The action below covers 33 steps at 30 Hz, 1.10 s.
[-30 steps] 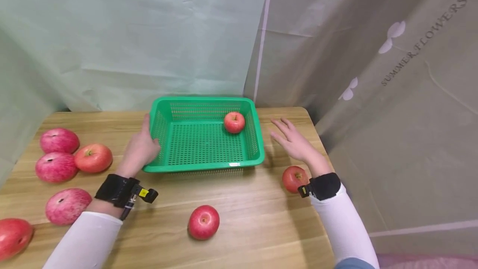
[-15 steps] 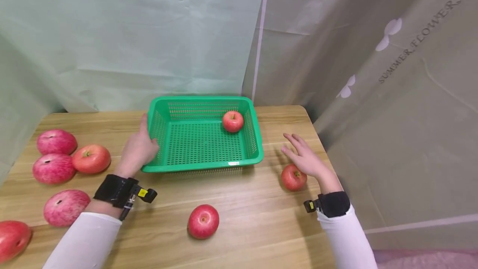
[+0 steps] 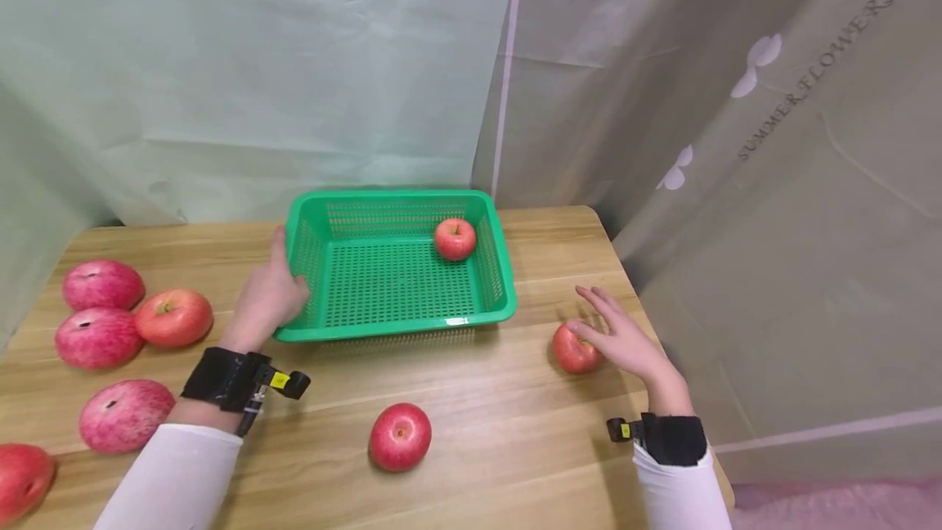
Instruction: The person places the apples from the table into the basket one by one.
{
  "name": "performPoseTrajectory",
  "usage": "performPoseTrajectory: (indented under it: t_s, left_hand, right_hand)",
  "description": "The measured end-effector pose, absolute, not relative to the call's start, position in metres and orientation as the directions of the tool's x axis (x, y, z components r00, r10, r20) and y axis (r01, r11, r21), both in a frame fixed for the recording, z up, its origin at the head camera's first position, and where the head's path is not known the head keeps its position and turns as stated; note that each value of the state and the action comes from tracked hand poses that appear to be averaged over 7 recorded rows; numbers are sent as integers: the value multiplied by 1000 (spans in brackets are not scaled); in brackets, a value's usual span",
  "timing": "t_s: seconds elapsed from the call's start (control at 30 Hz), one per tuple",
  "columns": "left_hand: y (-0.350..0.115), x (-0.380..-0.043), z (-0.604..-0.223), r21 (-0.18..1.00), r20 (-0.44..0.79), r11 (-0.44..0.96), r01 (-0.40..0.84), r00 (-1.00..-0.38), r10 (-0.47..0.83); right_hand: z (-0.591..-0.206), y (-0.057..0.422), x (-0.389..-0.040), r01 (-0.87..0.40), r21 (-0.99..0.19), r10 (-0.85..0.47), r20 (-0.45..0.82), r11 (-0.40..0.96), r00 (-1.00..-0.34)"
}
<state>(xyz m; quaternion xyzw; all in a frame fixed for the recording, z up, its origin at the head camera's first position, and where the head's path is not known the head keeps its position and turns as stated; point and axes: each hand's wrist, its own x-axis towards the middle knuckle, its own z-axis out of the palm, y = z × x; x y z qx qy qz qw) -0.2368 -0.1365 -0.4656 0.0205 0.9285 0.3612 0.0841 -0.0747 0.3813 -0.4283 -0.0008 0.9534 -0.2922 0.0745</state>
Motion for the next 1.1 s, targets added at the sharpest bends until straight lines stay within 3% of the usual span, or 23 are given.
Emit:
performPoseTrajectory:
  t_s: [0.33,0.7,1.1]
  left_hand:
    - [-138,-234,-463,691,-138,723,-18,-985,107]
    - [-140,-236,-464,709,-126,705,-4,-984,122]
    - [-139,-237,-467,709,-126,706,-4,-985,121]
  right_hand:
    - [-444,382,-57,-29,-532,-89,-87,846,-992]
    - [-448,380,-44,20,-532,-27,-79,846,-996]
    - [-450,368,-51,-28,-405,-32,-4,914,-999]
